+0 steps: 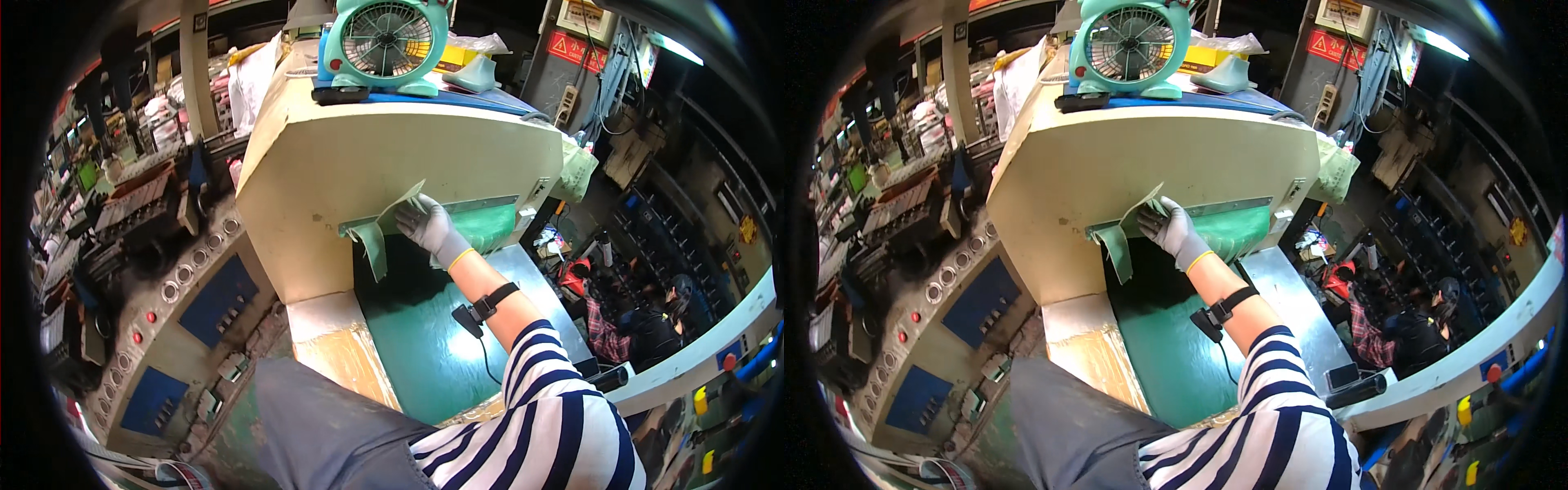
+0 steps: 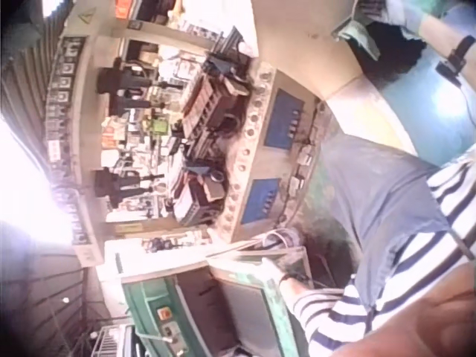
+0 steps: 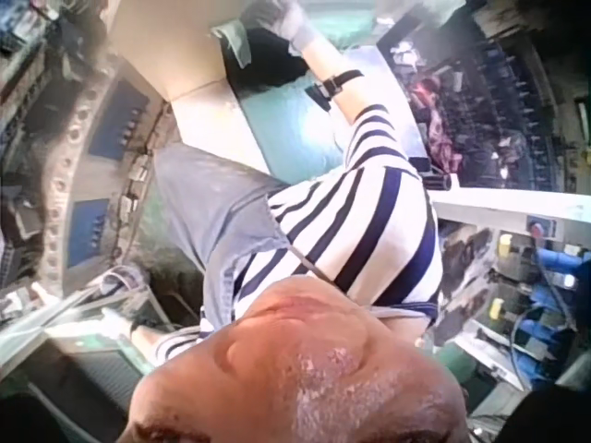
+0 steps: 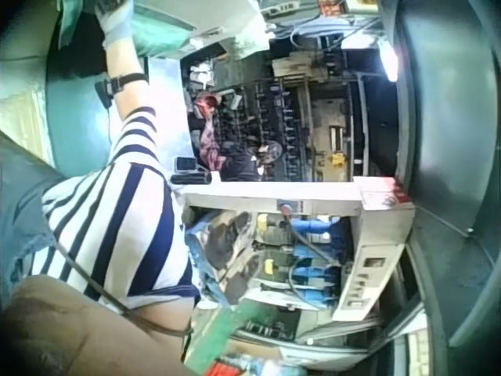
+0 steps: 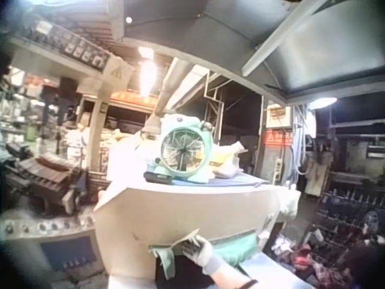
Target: Operating industrial machinery for shoe sole attaching and pressing.
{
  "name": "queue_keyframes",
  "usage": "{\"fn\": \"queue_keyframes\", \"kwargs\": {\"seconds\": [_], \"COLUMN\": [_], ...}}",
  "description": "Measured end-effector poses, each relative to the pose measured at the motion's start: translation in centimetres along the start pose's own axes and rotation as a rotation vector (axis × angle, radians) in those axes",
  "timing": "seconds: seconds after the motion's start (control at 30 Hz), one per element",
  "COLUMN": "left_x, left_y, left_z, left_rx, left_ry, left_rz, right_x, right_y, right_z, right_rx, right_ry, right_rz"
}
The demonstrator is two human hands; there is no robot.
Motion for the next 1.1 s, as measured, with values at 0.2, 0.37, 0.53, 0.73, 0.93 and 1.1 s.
{"fn": "queue_keyframes", "kwargs": {"seconds": [0.2,0.37,0.53,0.73,0.93,1.1], "left_x": [-0.8,-1.6,3.9,23.3,44.0,55.4], "left_y": [1.9,3.0,4.7,6.2,2.0,-3.5], "left_z": [0.8,1.3,2.3,-1.9,-12.2,-23.2], "left_rx": [-0.063,-0.223,-0.07,-0.196,-0.705,-1.149], "left_ry": [-0.033,-0.001,0.11,0.57,0.723,1.053], "left_rz": [0.093,0.048,0.075,-0.572,-1.003,-1.055], "right_x": [-1.4,-1.7,-1.0,-1.2,-0.9,1.3], "right_y": [2.3,2.9,2.6,2.0,1.1,0.2], "right_z": [-1.9,-2.8,-4.1,-5.6,-7.6,-7.5], "right_rx": [-0.152,-0.137,-0.078,-0.109,-0.097,-0.052], "right_ry": [-0.041,-0.05,-0.119,-0.125,-0.274,-0.372], "right_rz": [-0.189,-0.239,-0.294,-0.293,-0.278,-0.202]}}
Point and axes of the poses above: each hand's wrist, its own z-axis towards the middle knuckle, its own y-axis out of the palm, x = y × z, the point moved 10 cm from there along z, towards the middle knuckle, and after that the axes turned 4 degrees about -y, right-handed, at the moved point
